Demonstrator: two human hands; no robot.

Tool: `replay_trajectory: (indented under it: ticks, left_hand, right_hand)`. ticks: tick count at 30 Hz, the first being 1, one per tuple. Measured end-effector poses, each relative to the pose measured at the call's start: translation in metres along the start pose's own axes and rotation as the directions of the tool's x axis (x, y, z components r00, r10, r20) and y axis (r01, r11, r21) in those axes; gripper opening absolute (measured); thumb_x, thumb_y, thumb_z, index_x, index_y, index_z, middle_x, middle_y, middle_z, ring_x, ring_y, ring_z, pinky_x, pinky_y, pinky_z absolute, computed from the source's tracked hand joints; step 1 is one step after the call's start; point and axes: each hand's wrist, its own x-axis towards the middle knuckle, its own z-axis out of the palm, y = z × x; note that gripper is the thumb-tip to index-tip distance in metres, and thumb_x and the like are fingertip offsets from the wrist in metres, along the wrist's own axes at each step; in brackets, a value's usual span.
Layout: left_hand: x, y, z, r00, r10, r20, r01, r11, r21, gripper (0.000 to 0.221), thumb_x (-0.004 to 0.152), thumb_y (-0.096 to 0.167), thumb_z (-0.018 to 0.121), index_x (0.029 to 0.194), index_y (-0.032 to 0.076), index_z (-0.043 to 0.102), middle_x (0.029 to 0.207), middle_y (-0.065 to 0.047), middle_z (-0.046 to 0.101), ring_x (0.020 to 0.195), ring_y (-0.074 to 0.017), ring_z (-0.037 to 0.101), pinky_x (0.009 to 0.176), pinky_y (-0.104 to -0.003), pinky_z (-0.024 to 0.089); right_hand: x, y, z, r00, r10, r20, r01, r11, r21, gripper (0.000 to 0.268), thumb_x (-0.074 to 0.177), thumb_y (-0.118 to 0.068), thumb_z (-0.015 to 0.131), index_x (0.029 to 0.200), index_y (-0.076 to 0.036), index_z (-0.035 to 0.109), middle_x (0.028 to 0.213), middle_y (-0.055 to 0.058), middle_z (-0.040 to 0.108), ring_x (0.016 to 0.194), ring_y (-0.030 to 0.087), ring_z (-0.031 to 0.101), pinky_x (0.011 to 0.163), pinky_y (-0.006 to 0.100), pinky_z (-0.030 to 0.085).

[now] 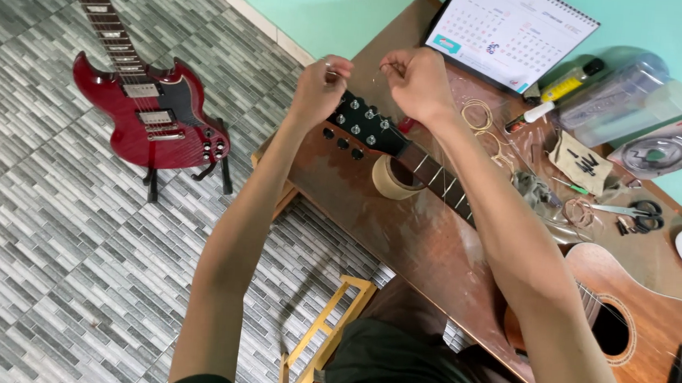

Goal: The person is restringing an acoustic guitar by threading strings through the bridge and tuning pegs.

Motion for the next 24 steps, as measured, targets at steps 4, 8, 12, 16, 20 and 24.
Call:
replay_trajectory:
  ticks: [4, 8, 12, 16, 20, 24]
  left_hand:
    - [-0.055, 0.076, 0.013, 0.995, 0.050, -0.084, -0.064, 0.982, -0.180, 0.029, 0.092, 0.007, 0.067, 0.120, 0.001, 0.064, 0.114, -0.015, 0.071, 0.099, -0.0212, 0.073, 0.090, -0.029, 0.064]
    - [-0.112, 0.141, 0.051, 0.955, 0.287, -0.069, -0.296, 0.936, -0.191, 0.024, 0.096, 0.017, 0.072, 0.119, 0.010, 0.067, 0.107, -0.007, 0.075, 0.092, -0.0143, 0.071, 0.082, -0.026, 0.058]
    - [-0.169, 0.185, 0.096, 0.940, 0.337, -0.047, -0.340, 0.918, -0.203, 0.006, 0.089, 0.013, 0.082, 0.094, 0.013, 0.079, 0.073, -0.002, 0.076, 0.076, -0.0170, 0.074, 0.077, -0.029, 0.060]
    - [-0.241, 0.206, 0.147, 0.892, 0.389, 0.228, -0.335, 0.910, -0.243, 0.014, 0.082, 0.012, 0.087, 0.093, 0.014, 0.079, 0.081, -0.003, 0.078, 0.078, -0.0205, 0.076, 0.077, -0.032, 0.060]
    - [-0.302, 0.204, 0.191, 0.865, 0.305, 0.398, -0.215, 0.943, -0.255, 0.009, 0.088, 0.004, 0.078, 0.094, 0.010, 0.077, 0.087, -0.004, 0.078, 0.078, -0.0166, 0.075, 0.074, -0.027, 0.060]
    - [-0.330, 0.212, 0.222, 0.774, 0.350, 0.527, -0.259, 0.935, -0.242, 0.010, 0.088, 0.000, 0.077, 0.094, 0.007, 0.072, 0.090, -0.005, 0.076, 0.082, -0.0157, 0.073, 0.075, -0.026, 0.058]
  right_hand:
    - [-0.034, -0.020, -0.028, 0.995, -0.043, -0.085, 0.058, 0.982, 0.180, 0.012, 0.100, -0.009, 0.067, 0.100, -0.005, 0.078, 0.095, 0.007, 0.079, 0.080, 0.014, 0.071, 0.078, 0.028, 0.059]
    - [-0.118, -0.066, -0.057, 0.940, 0.295, -0.172, -0.129, 0.772, 0.622, 0.006, 0.098, -0.013, 0.072, 0.101, -0.009, 0.076, 0.082, 0.001, 0.070, 0.050, 0.005, 0.045, 0.051, 0.023, 0.041]
    - [-0.227, -0.091, -0.069, 0.756, 0.494, -0.430, -0.052, 0.700, 0.713, 0.009, 0.090, -0.009, 0.074, 0.093, 0.000, 0.075, 0.063, 0.001, 0.053, 0.052, 0.008, 0.051, 0.047, 0.020, 0.040]
    - [-0.347, -0.056, -0.063, 0.622, 0.592, -0.513, -0.106, 0.712, 0.694, 0.009, 0.093, -0.001, 0.067, 0.088, 0.001, 0.074, 0.063, 0.004, 0.054, 0.058, 0.011, 0.052, 0.052, 0.024, 0.042]
    - [-0.452, -0.049, -0.054, 0.635, 0.655, -0.409, -0.171, 0.635, 0.753, 0.011, 0.096, -0.002, 0.057, 0.090, -0.004, 0.066, 0.071, 0.001, 0.053, 0.067, 0.010, 0.048, 0.064, 0.026, 0.041]
    - [-0.516, -0.037, -0.046, 0.615, 0.677, -0.404, -0.233, 0.645, 0.728, 0.010, 0.098, -0.007, 0.057, 0.092, -0.007, 0.064, 0.084, 0.000, 0.060, 0.076, 0.010, 0.052, 0.072, 0.026, 0.042]
